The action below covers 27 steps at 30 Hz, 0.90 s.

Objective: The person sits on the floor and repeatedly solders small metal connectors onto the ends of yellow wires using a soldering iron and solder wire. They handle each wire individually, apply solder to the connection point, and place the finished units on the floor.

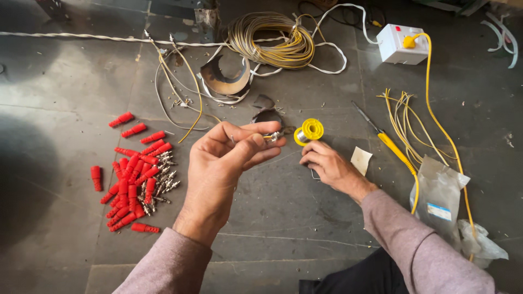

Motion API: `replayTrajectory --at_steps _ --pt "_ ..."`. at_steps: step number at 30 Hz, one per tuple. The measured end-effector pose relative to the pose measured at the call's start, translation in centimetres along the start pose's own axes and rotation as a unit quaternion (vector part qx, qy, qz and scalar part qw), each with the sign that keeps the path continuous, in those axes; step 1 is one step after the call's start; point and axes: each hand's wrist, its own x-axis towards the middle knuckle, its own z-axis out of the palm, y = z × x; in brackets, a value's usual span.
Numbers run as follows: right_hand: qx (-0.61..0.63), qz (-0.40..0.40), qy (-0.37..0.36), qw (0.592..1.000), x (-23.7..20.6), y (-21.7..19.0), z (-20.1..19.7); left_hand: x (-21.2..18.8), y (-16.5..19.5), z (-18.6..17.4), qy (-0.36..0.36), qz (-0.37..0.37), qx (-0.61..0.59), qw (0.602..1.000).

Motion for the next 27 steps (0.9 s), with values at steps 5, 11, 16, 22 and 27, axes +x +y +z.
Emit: replayTrajectory --at_steps 5,11,16,22,27 --pt "-0.073 -0.01 -0.029 0.997 0.6 -0.1 -1.2 0.1 0.0 0.0 0.002 0.001 0.0 1.0" --pt "-0.107 0.02 -0.078 0.991 2.1 -0.2 -2.5 0.1 -0.5 0.1 -0.007 -0.002 0.0 1.0" --pt "-0.136 0.077 -0.137 0.978 3.3 -0.3 -3.3 0.1 -0.5 0.2 0.005 -0.013 0.022 1.0" --pt "-0.146 0.075 -0.115 0.98 3.5 -0.6 -3.1 0.1 -0.6 0.2 0.003 -0.012 0.029 0.999" --pt "-0.147 0.076 -0.102 0.981 3.8 -1.2 -2.7 0.1 -0.6 0.2 0.0 -0.012 0.029 1.0"
